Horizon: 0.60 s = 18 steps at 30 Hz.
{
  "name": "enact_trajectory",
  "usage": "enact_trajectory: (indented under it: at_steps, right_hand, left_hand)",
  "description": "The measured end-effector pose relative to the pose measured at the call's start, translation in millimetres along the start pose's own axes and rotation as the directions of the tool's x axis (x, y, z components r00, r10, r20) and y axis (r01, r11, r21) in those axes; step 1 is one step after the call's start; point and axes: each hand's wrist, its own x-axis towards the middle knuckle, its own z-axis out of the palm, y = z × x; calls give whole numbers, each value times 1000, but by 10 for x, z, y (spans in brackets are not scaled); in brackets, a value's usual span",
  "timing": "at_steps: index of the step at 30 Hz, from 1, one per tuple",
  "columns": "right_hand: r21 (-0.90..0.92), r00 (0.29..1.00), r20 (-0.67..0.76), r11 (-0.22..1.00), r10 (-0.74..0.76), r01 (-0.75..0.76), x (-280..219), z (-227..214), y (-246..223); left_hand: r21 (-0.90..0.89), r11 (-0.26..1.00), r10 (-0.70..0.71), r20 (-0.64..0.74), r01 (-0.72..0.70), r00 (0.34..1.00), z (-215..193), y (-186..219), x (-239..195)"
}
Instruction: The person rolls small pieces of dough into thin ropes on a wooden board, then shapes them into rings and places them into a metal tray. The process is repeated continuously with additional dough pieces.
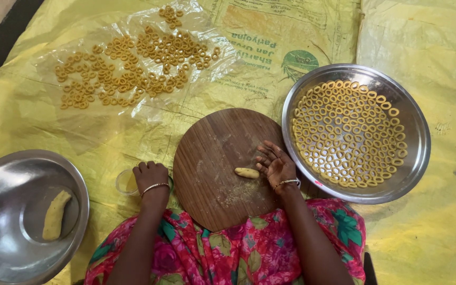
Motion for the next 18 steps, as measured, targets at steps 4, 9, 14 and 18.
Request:
enact_trajectory:
  at_steps: [4, 9, 14, 18]
  right_hand:
    - [-11, 1000, 19, 1000, -8, 8, 1, 40, 5]
    - [-36, 1000, 16, 999, 0, 0, 1, 38, -11]
    - [-38, 999, 52, 999, 1, 1, -2, 54, 0]
    - [-28, 997, 75, 1000, -2, 4, 9, 68, 7]
  left_hand:
    - [-336, 942, -46, -167, -13, 985, -221, 95, 202]
    - [-397, 871, 105, -423, -289, 900, -317, 767, 625]
    - [-271, 850, 252, -544, -452, 800, -223, 1294, 939]
    - [-285, 816, 447, -239, -503, 862, -173, 1538, 1090]
